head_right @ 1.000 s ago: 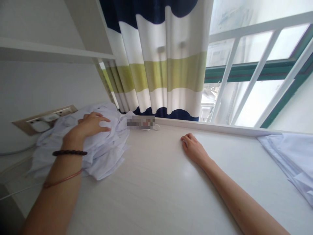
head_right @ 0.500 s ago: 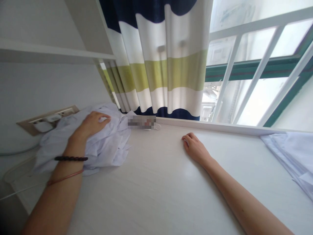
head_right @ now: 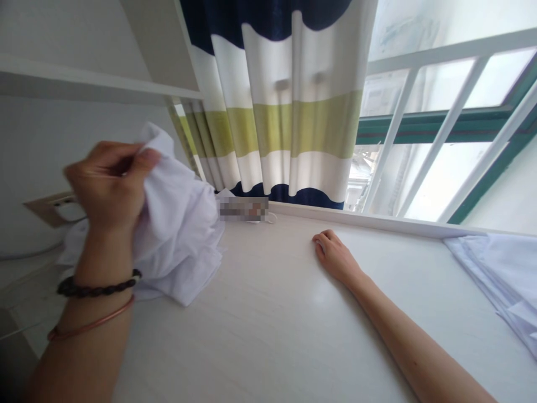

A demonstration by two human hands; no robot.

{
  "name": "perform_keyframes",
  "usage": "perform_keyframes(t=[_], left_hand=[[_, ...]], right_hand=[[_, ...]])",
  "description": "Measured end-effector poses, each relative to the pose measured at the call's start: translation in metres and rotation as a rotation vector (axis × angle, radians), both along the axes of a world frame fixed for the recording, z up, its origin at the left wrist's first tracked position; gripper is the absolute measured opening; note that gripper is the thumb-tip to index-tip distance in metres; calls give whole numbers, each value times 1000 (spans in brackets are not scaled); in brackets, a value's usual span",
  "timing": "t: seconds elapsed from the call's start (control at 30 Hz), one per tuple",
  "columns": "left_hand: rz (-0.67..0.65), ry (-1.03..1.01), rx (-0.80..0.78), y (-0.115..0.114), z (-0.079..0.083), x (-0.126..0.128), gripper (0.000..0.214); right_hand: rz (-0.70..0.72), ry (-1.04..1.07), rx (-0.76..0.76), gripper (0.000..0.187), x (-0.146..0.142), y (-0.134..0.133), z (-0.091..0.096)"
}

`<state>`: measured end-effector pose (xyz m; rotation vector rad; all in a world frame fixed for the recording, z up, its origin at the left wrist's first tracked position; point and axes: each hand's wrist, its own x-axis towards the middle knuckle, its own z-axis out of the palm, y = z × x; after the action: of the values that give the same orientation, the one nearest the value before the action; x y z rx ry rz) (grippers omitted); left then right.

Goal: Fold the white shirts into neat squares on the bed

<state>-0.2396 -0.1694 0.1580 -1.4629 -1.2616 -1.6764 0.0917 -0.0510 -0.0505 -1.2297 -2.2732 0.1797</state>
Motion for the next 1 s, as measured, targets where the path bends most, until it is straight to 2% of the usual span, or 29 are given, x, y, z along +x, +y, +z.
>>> perform_keyframes(t=[0.03, 0.07, 0.13, 0.2, 0.27, 0.33, 0.4, 0.43, 0.5, 0.57, 0.63, 0.67, 0.73, 0.8, 0.87, 0.93, 1.0], left_hand=[[-84, 1, -140, -2, 0, 10, 24], [-177, 15, -359, -2, -2, 16, 31], [-272, 110, -757, 2, -8, 19, 45], [-190, 262, -1036, 11, -18, 10, 59], [-17, 377, -1288, 22, -29, -6, 65], [45, 418, -1589, 32, -38, -19, 52], [-17, 448, -1756, 39, -45, -25, 30], [-80, 468, -1762, 40, -46, -23, 23], [-221, 499, -1659, 40, -45, -11, 18], [-337, 487, -1463, 35, -40, 11, 21], [-397, 398, -1240, 29, -37, 37, 25], [-419, 359, -1161, 26, -36, 49, 27], [-472, 306, -1064, 23, -37, 66, 29], [-517, 282, -1044, 24, -40, 73, 34], [-546, 282, -1115, 26, -45, 70, 45], [-561, 310, -1280, 30, -51, 64, 62], [-573, 371, -1475, 34, -58, 59, 74]], right_hand=[[-2, 0, -3, 28, 0, 0, 0], [-2, 3, -6, 28, 0, -1, 1], [-2, 15, -13, 28, 0, -1, 1], [-6, 39, -14, 28, 0, -1, 1], [-8, 64, -8, 27, 1, -1, 2], [0, 94, -7, 27, 1, -2, 4], [32, 139, -27, 29, -2, -6, 8], [62, 166, -54, 30, -5, -10, 10], [158, 219, -149, 35, -14, -22, 18], [286, 262, -292, 45, -26, -36, 27], [429, 321, -425, 62, -36, -48, 35], [481, 363, -472, 63, -38, -52, 40], [515, 442, -517, 50, -36, -54, 49], [444, 494, -529, 39, -23, -48, 60], [310, 568, -523, 40, -3, -39, 74], [125, 719, -489, 41, 20, -28, 89], [-83, 829, -391, 38, 42, -18, 101]])
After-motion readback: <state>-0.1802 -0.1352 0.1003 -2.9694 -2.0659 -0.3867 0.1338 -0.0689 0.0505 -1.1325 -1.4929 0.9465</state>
